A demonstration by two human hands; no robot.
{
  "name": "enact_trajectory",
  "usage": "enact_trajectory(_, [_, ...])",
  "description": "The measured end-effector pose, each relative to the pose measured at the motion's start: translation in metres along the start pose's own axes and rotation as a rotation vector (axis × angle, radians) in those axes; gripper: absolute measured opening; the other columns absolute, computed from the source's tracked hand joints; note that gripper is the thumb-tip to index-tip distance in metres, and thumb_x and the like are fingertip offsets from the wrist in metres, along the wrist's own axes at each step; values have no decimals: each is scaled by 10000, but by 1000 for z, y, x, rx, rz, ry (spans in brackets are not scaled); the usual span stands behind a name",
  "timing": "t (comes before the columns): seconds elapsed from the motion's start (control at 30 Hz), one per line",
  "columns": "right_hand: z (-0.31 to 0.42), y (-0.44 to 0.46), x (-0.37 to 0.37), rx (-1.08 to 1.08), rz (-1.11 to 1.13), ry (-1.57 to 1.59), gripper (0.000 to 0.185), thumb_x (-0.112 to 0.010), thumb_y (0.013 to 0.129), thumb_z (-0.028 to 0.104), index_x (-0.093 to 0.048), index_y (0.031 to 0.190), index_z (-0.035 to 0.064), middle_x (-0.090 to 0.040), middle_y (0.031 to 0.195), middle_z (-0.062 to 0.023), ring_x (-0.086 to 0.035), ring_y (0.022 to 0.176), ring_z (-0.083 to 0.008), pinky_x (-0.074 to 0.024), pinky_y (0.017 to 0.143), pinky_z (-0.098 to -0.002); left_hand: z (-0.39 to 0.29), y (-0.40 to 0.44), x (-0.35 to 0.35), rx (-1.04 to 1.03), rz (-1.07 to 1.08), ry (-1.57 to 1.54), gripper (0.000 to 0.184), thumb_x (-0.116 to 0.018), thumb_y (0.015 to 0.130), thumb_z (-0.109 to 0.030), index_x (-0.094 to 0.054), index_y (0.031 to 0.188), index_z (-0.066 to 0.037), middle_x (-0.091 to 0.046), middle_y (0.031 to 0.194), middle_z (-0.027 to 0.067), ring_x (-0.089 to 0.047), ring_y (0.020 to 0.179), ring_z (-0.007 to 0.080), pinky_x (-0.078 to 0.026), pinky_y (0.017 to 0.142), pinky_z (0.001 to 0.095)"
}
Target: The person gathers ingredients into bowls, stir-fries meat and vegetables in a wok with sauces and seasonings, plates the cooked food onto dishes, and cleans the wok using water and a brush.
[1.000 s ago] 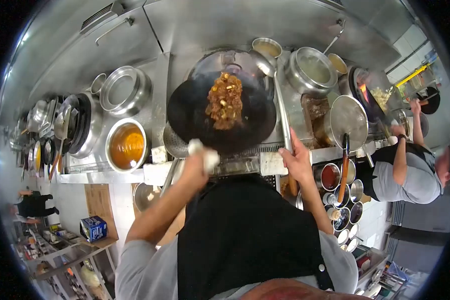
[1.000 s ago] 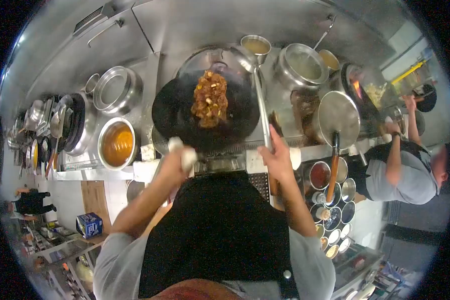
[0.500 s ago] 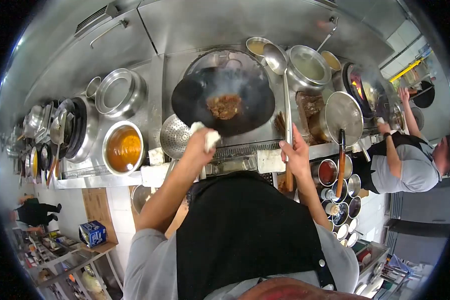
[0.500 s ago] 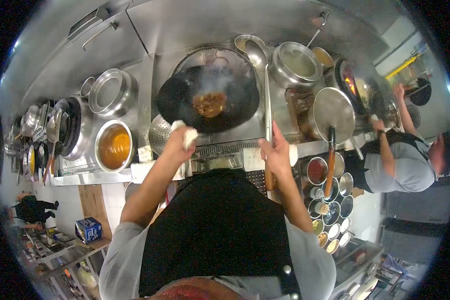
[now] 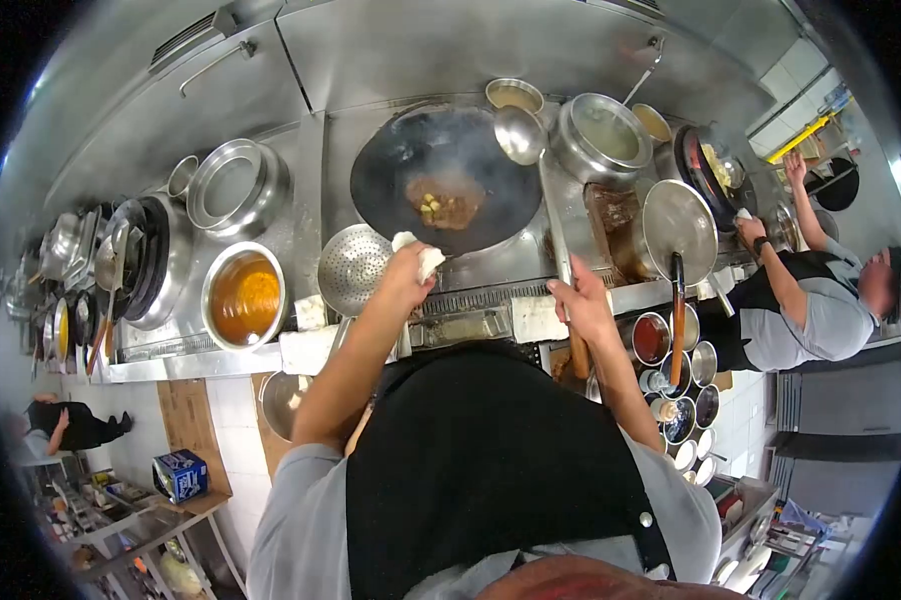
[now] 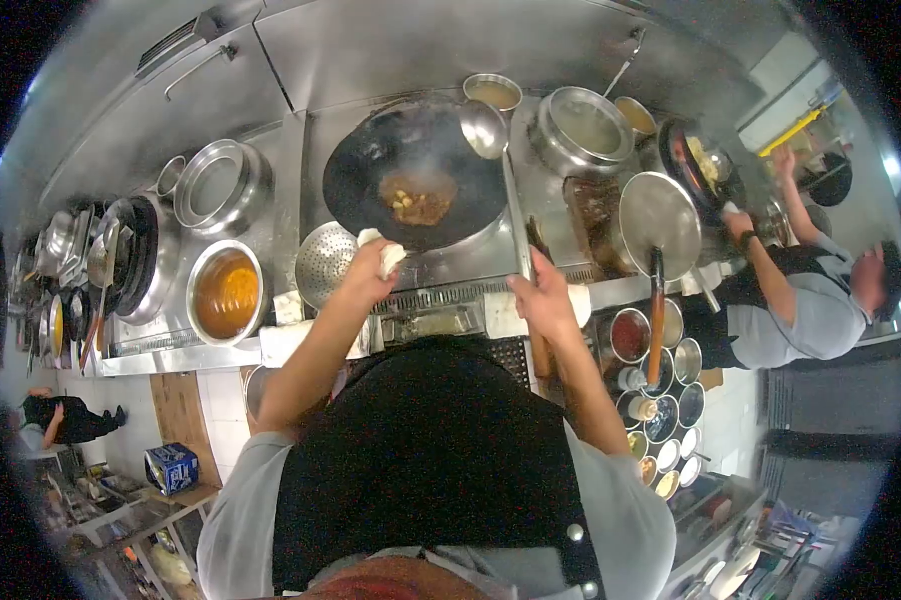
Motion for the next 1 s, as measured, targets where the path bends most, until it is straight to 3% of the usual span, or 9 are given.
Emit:
enact_trajectory(0.1, [-3,0,-4,18,38,-84,608,-614,950,16,-447,1533,52,-518,688,23,-483,496,-87,-403,461,-257,28,-20,30,-544,114,384,125,-567,941,-61,-631,1048,-68,-689,975,74,-676,814,214,-570,648,374])
enact_trajectory(0.17, [0,-13,-5,-28,11,-83,595,-617,950,29,-460,1523,49,-526,686,17,-483,492,-89,-406,460,-259,58,-73,40,-9,-103,-26,216,-554,928,-15,-638,1126,-38,-691,1014,98,-697,871,252,-601,722,422])
enact_trajectory(0.23, [-10,-15,-3,-65,65,-34,583,-614,946,43,-474,1512,50,-540,680,10,-486,488,-87,-405,461,-256,64,-62,51,20,-63,-95,298,-574,912,-2,-635,1203,-13,-696,1038,109,-710,910,272,-608,737,422])
enact_trajectory(0.3, [-6,-2,-7,-66,119,-4,587,-621,940,69,-481,1509,62,-547,720,3,-494,500,-83,-391,442,-262,7,-67,21,0,-97,-61,97,-595,934,-190,-635,971,-110,-635,791,41,-623,665,185,-473,465,302])
enact_trajectory(0.4, [14,24,-6,-113,137,-47,596,-622,940,70,-475,1517,67,-534,737,14,-493,508,-81,-388,436,-265,-4,-47,2,48,-8,-132,103,-603,932,-217,-628,922,-117,-624,771,33,-577,620,160,-373,400,273])
enact_trajectory(0.7, [13,-14,3,-34,-70,-237,629,-622,980,119,-401,1567,72,-527,679,8,-501,503,-112,-401,448,-270,1,-153,7,-340,-183,50,161,-613,913,-124,-663,1007,-4,-668,861,100,-667,769,216,-551,641,376])
enact_trajectory(0.83, [-19,-38,-99,-374,455,236,501,-593,1033,203,-434,1484,54,-554,747,-3,-500,530,-95,-403,453,-271,-30,-154,6,-108,-160,66,105,-638,899,-140,-657,932,-42,-643,780,73,-611,640,202,-477,544,351])
enact_trajectory(0.87, [-9,-52,-119,-501,476,507,128,-546,1052,197,-488,1140,123,-525,739,23,-485,530,-90,-393,432,-259,-23,-148,17,-133,-131,47,84,-641,895,-142,-648,913,-60,-637,767,65,-614,634,193,-462,519,341])
enact_trajectory(1.0, [-24,-81,-128,-742,563,908,202,-508,1086,233,-458,1254,130,-511,793,32,-468,547,-61,-375,445,-223,6,-159,34,-67,-111,-5,65,-648,888,-147,-603,853,-115,-608,716,29,-607,589,166,-405,435,308])
Point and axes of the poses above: each hand's wrist, its own y-axis towards the middle knuckle, its own x-axis out of the back of the hand, z = x × y, the point moved 10 cm from there along y, towards the middle knuckle
